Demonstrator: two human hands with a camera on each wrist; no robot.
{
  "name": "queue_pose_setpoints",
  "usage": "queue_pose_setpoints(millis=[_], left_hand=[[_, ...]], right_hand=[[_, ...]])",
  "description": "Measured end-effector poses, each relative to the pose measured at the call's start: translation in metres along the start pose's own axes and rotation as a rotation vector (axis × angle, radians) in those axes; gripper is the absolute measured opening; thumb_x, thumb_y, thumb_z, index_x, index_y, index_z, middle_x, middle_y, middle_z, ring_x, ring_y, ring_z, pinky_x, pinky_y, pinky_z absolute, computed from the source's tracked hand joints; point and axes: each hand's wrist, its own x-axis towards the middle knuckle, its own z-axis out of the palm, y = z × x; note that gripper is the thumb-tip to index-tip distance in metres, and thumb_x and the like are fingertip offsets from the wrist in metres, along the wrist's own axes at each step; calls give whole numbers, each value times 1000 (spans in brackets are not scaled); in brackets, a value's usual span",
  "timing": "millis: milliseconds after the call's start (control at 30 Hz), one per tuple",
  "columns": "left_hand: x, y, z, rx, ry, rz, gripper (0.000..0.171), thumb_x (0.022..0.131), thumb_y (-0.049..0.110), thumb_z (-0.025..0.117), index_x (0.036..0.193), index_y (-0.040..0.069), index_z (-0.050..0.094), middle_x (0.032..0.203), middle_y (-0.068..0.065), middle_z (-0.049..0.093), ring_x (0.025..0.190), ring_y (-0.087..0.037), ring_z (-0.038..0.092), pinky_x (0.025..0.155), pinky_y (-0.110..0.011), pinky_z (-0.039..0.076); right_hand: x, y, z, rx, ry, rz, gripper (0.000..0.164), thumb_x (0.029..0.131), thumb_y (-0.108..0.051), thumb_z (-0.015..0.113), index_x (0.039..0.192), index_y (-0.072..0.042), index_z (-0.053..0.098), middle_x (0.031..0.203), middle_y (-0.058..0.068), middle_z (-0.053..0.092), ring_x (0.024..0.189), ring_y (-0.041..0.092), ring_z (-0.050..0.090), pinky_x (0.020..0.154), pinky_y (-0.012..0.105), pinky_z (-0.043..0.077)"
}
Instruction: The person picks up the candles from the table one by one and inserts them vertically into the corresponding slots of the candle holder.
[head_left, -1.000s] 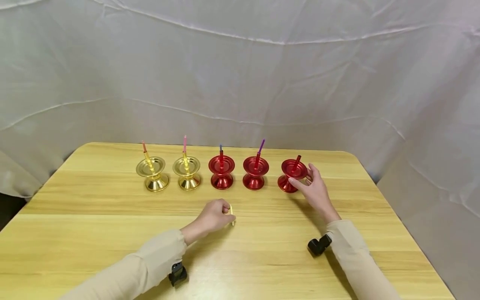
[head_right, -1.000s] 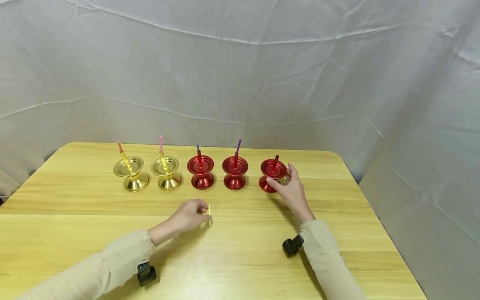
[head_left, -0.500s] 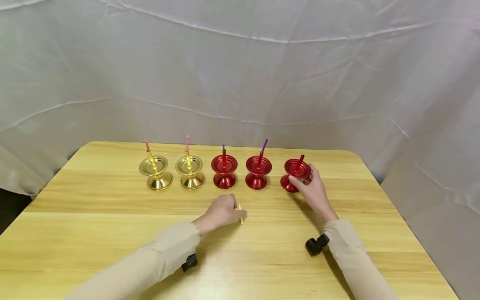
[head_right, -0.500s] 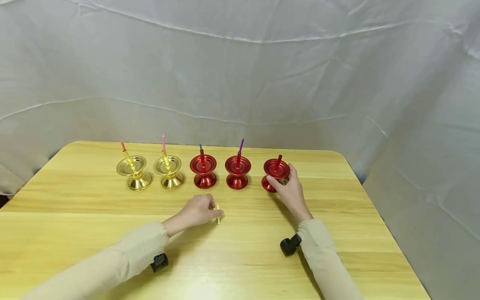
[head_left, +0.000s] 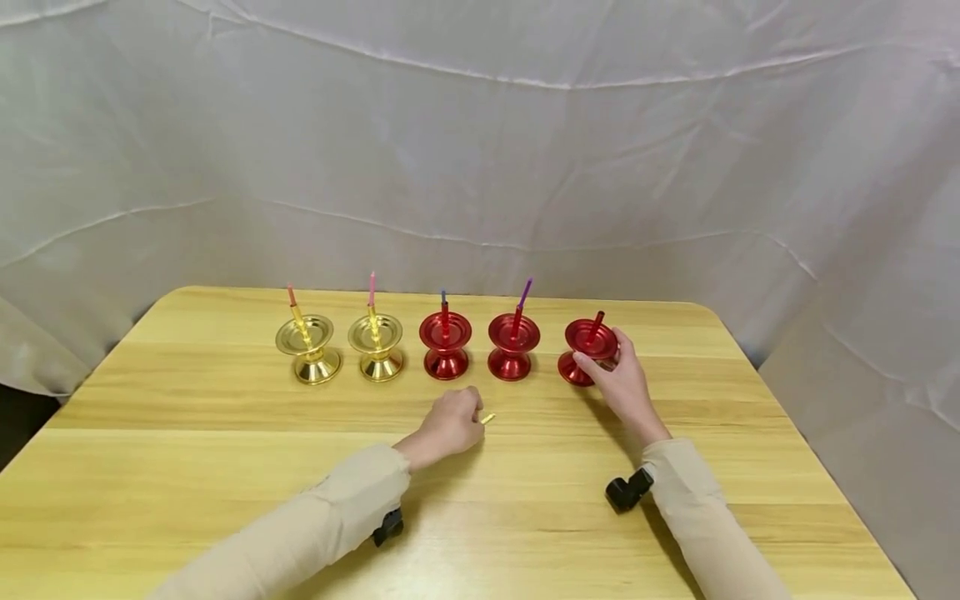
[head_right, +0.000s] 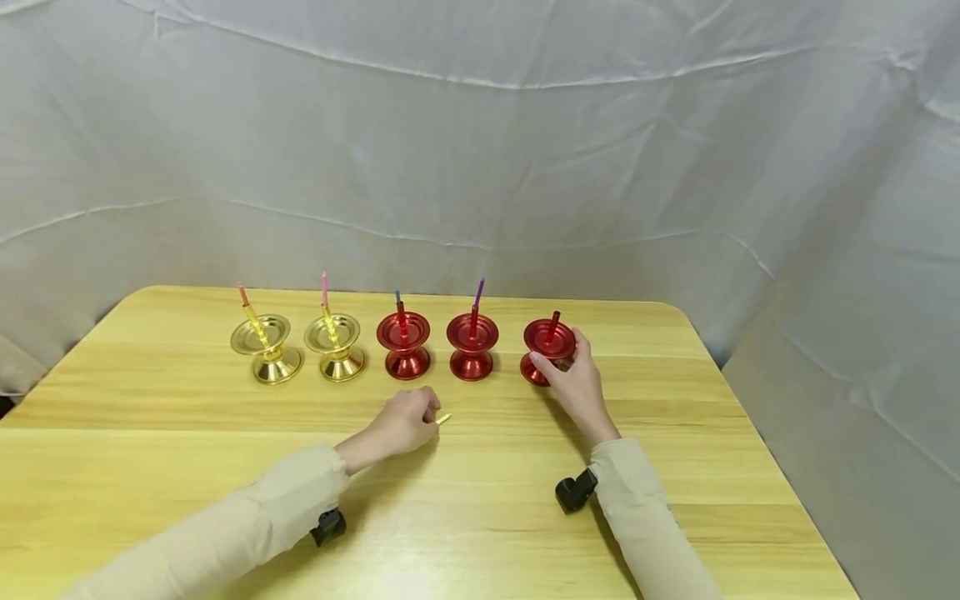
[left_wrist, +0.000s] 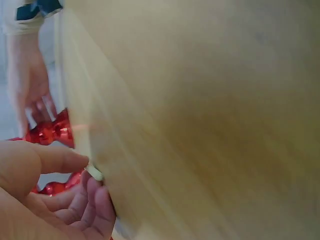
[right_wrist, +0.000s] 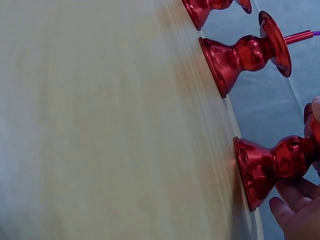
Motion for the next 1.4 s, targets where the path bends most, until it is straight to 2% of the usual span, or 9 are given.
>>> queue_pose_setpoints(millis=[200, 300, 467, 600, 800, 1067, 1267, 1400], left_hand=[[4, 4, -2, -231, 59, 75, 12, 85, -9, 56, 94, -7, 64, 79, -6, 60, 68, -13, 53, 58, -21, 46], [8, 10, -3, -343, 84, 59, 12, 91, -3, 57, 101, -6, 64, 89, -9, 64, 78, -17, 59, 65, -24, 52], [18, 27, -5, -474, 161, 68, 14, 93, 2, 60, 106, -3, 63, 94, -9, 64, 85, -20, 60, 72, -28, 51], [32, 42, -4, -548, 231, 125, 15, 93, 3, 61, 107, -2, 63, 95, -10, 64, 85, -20, 60, 73, -26, 51], [59, 71, -3, -530, 277, 219, 20, 94, 4, 61, 112, -3, 65, 100, -13, 67, 89, -22, 63, 78, -23, 52], [99, 105, -8, -542, 278, 259, 17, 94, 5, 62, 109, -1, 64, 102, -12, 66, 92, -20, 63, 78, -18, 51], [123, 115, 5, -510, 285, 262, 15, 94, 7, 62, 108, 1, 64, 102, -9, 67, 92, -15, 63, 79, -16, 49], [129, 117, 12, -489, 308, 257, 16, 95, 7, 61, 110, 0, 64, 103, -10, 67, 94, -18, 63, 80, -16, 49]], right_hand=[[0, 2, 0, 24, -3, -4, 88, 91, -24, 69, 153, -1, 11, 145, 27, 38, 131, 33, 41, 109, 40, 34], [0, 2, 1, 28, -5, -9, 86, 91, -23, 68, 152, -1, 12, 145, 27, 38, 132, 33, 41, 109, 40, 34], [0, 4, 1, 15, -6, -8, 85, 91, -24, 68, 152, -3, 13, 145, 26, 38, 132, 32, 40, 110, 40, 33], [0, 6, 2, 9, -7, -14, 84, 91, -27, 68, 152, -3, 15, 145, 25, 39, 132, 33, 41, 110, 42, 33], [0, 5, 5, 25, -14, -27, 83, 91, -28, 68, 151, -3, 17, 144, 24, 40, 132, 32, 41, 110, 42, 33], [1, -1, 1, -5, -21, -64, 82, 92, -30, 66, 151, -3, 16, 144, 23, 39, 131, 33, 41, 110, 43, 31], [-1, 0, -2, -21, -38, -65, 80, 94, -27, 64, 151, -1, 14, 144, 24, 38, 132, 34, 40, 110, 44, 32], [-2, -1, 0, -9, -42, -63, 79, 94, -22, 63, 152, -1, 13, 146, 24, 36, 133, 33, 40, 109, 42, 33]])
